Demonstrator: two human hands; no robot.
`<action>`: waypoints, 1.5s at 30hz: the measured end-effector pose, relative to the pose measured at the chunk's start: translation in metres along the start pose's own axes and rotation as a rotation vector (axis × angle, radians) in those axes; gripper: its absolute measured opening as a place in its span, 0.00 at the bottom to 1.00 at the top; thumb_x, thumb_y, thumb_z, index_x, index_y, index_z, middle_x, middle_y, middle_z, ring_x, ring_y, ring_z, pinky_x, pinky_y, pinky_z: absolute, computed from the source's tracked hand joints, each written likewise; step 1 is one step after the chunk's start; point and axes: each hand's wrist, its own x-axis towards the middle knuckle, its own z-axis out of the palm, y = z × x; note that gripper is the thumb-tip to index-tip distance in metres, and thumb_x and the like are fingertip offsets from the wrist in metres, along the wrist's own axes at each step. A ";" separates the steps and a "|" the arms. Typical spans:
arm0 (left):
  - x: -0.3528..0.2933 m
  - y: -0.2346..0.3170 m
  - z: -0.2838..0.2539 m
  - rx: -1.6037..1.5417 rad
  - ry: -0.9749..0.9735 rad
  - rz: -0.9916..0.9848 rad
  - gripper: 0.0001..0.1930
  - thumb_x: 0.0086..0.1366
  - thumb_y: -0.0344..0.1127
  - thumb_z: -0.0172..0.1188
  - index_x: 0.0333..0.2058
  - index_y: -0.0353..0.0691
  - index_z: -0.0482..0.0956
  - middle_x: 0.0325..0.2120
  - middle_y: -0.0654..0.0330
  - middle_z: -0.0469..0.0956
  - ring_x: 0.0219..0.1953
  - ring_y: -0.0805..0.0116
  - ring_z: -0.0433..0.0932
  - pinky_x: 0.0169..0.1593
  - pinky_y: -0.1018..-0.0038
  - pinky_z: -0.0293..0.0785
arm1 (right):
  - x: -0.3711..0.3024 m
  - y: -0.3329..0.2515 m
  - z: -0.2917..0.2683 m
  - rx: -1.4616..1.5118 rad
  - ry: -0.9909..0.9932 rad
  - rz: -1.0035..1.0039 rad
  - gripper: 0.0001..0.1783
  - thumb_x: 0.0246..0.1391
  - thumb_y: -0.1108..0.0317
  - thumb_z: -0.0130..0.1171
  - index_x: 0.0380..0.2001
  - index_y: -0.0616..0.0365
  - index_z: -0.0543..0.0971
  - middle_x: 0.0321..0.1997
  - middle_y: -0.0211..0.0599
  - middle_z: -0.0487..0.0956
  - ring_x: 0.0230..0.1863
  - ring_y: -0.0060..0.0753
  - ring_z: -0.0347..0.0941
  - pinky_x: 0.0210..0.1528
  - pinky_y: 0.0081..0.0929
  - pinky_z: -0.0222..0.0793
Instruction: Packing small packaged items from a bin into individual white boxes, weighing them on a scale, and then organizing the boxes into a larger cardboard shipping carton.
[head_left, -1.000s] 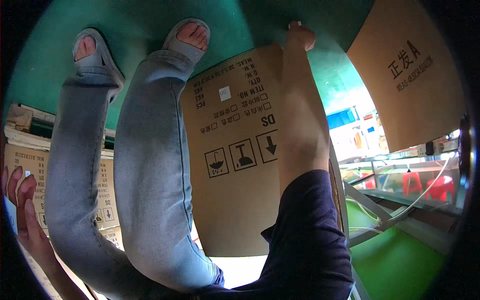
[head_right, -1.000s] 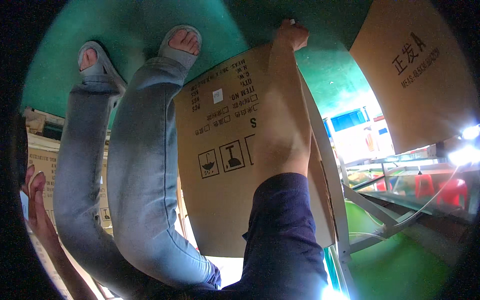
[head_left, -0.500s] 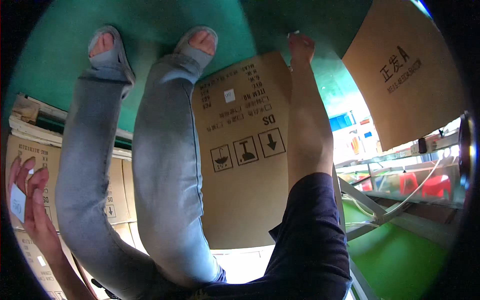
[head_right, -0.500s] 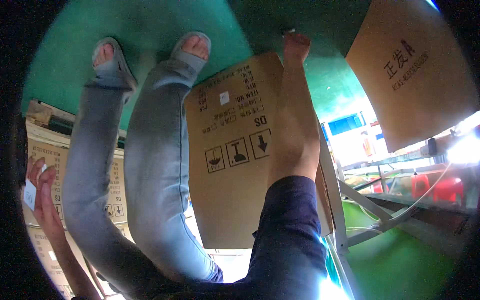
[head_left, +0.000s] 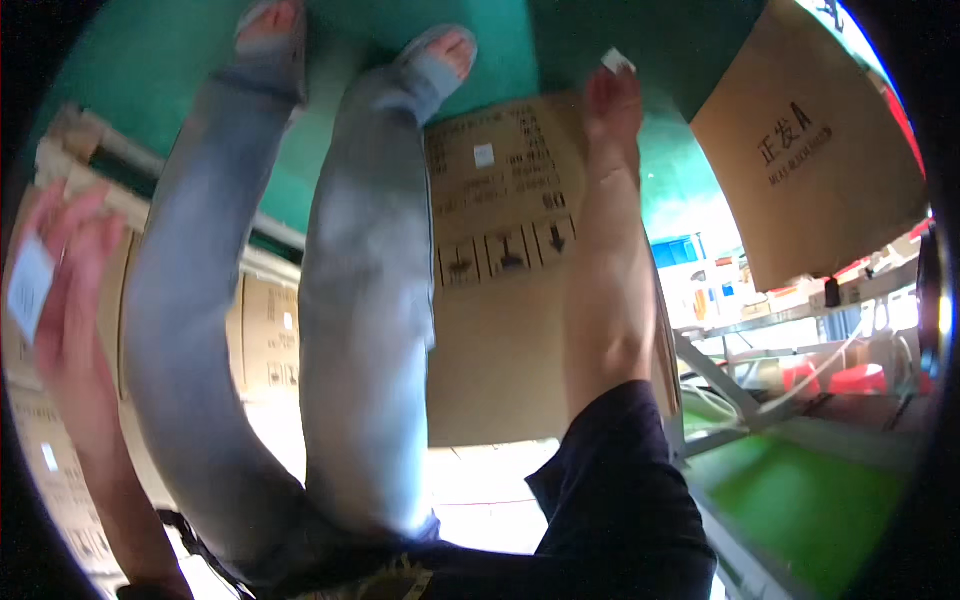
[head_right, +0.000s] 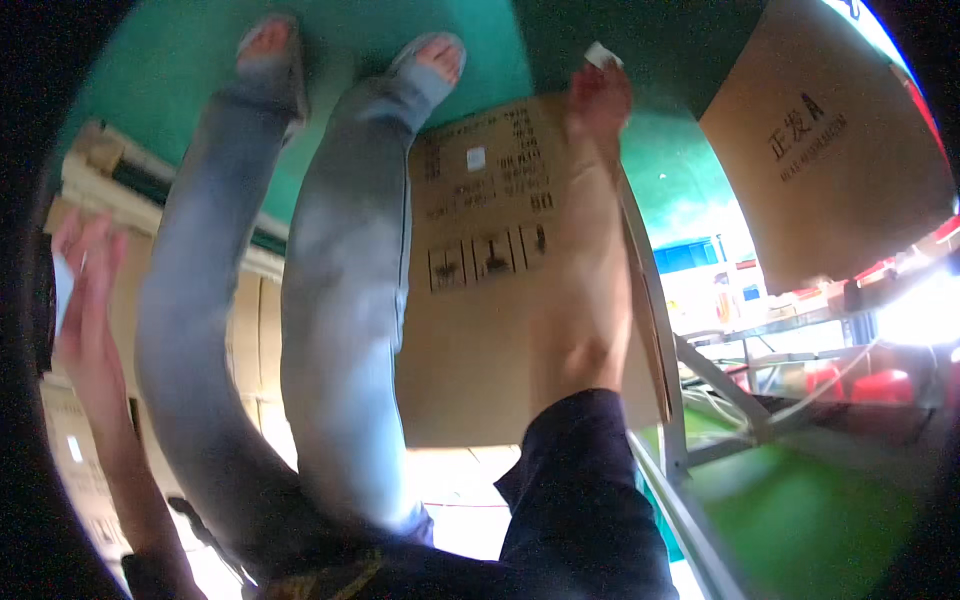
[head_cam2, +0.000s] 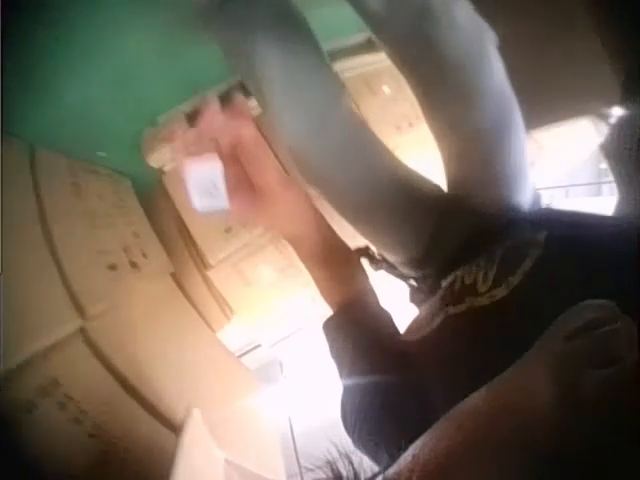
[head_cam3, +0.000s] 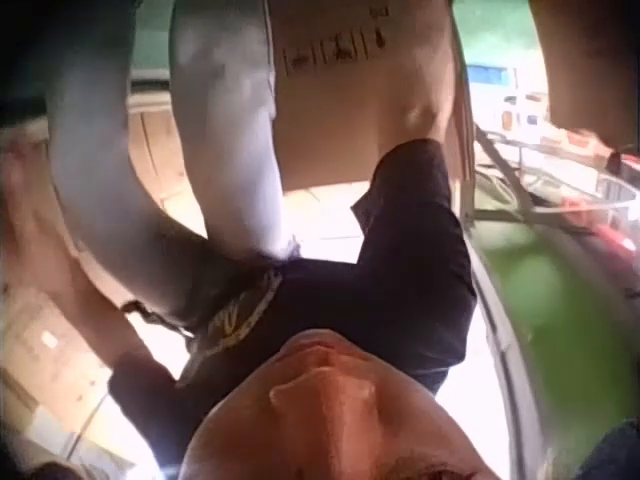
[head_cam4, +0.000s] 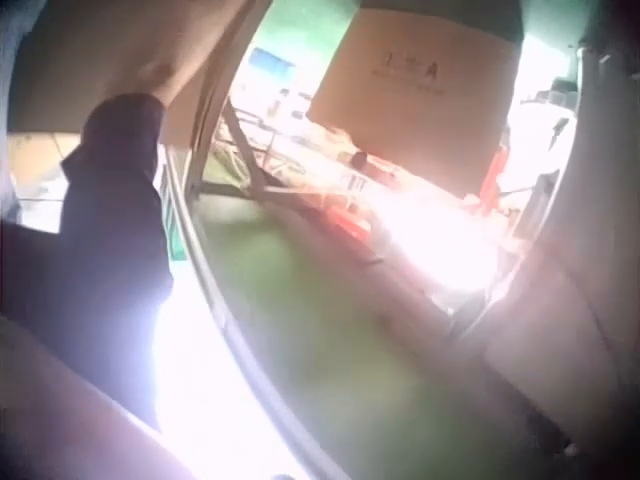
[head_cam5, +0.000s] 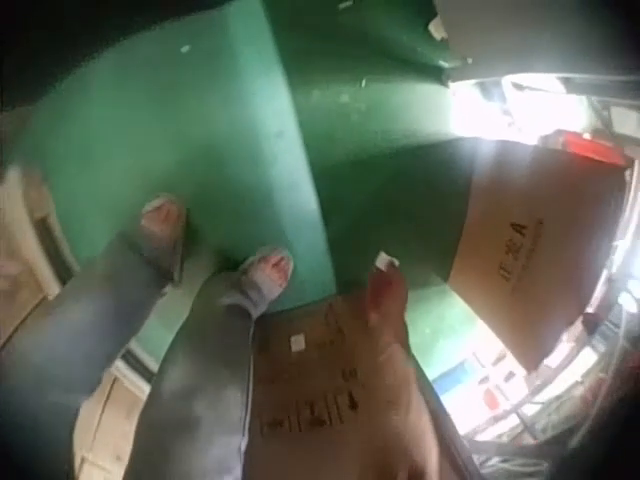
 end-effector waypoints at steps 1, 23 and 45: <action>0.002 0.017 0.013 -0.103 -0.160 0.049 0.23 0.70 0.31 0.47 0.61 0.29 0.59 0.61 0.43 0.60 0.61 0.54 0.66 0.65 0.64 0.64 | -0.045 -0.017 0.005 0.016 -0.052 0.032 0.12 0.56 0.66 0.60 0.42 0.57 0.76 0.35 0.37 0.79 0.35 0.34 0.76 0.40 0.31 0.77; -0.399 0.396 -0.158 -0.446 -0.728 0.865 0.24 0.53 0.20 0.67 0.48 0.32 0.69 0.36 0.53 0.81 0.38 0.68 0.82 0.43 0.77 0.79 | -0.840 -0.267 0.005 0.164 -0.459 -0.762 0.12 0.53 0.80 0.62 0.41 0.64 0.72 0.39 0.38 0.76 0.44 0.31 0.76 0.45 0.25 0.74; -0.724 0.307 0.064 0.355 -1.674 0.794 0.20 0.56 0.22 0.66 0.46 0.33 0.70 0.29 0.59 0.79 0.33 0.73 0.80 0.38 0.78 0.78 | -1.038 -0.040 -0.298 0.731 0.401 -0.777 0.09 0.58 0.72 0.61 0.40 0.64 0.75 0.36 0.32 0.78 0.37 0.17 0.74 0.41 0.16 0.70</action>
